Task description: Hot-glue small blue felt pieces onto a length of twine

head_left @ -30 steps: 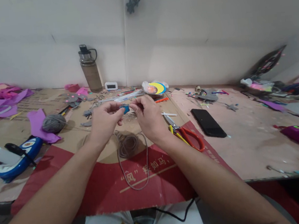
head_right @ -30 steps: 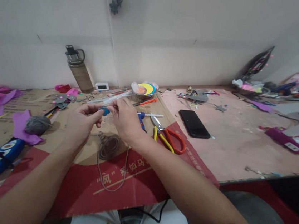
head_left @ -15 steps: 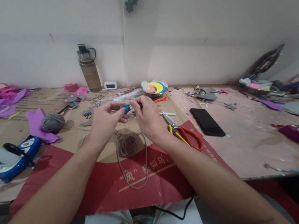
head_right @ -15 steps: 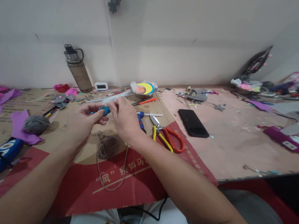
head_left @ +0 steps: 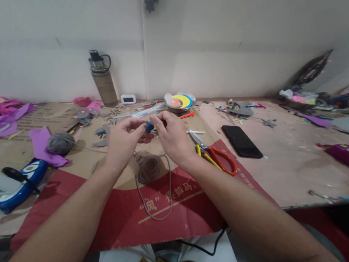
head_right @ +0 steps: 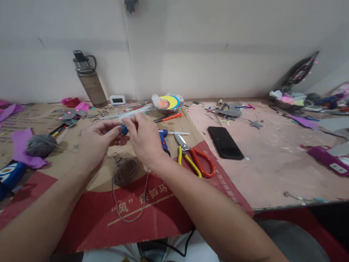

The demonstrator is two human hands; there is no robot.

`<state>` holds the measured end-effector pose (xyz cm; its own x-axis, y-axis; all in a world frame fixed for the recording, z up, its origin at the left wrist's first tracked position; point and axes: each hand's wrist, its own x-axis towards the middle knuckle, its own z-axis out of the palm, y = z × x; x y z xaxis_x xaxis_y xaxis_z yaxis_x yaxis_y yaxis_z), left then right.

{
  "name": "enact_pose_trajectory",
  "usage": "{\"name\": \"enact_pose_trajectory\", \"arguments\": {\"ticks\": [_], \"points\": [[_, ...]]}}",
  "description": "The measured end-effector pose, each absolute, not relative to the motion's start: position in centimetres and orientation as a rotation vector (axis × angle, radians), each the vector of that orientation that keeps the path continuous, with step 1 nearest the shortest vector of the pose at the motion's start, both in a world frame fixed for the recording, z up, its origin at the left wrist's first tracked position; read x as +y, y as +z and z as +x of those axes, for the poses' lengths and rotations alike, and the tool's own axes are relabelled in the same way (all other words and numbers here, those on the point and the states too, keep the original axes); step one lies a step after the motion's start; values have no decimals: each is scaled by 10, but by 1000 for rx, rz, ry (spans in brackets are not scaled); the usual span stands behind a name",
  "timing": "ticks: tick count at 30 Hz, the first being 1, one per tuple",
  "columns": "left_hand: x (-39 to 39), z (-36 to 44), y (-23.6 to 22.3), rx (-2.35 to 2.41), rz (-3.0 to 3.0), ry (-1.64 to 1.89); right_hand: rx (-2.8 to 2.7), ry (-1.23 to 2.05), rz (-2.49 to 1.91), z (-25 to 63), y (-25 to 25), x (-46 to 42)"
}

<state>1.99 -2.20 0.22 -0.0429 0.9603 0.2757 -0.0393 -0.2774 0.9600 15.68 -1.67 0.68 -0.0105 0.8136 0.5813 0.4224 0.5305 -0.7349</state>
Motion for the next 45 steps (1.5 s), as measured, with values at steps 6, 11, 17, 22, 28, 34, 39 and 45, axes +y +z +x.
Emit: {"name": "enact_pose_trajectory", "arguments": {"ticks": [6,11,17,22,28,34,39,45], "points": [[-19,18,-1,1040,1304,1493,-1665,438,-1032,160,9,-20],[-18,17,0,1054,1283,1494,-1736,280,-985,162,5,-20],[-20,18,1,1044,1300,1482,-1697,244,-970,162,2,-16],[-21,20,2,1037,1309,1470,-1649,293,-1013,160,2,-13],[-21,21,2,1042,1321,1459,-1668,270,-1035,161,3,-13],[-21,19,1,1020,1312,1467,-1726,158,-968,164,6,-17],[-21,20,1,1020,1320,1479,-1762,106,-953,164,7,-19],[-21,21,1,1022,1307,1477,-1805,87,-1029,165,8,-22]]}}
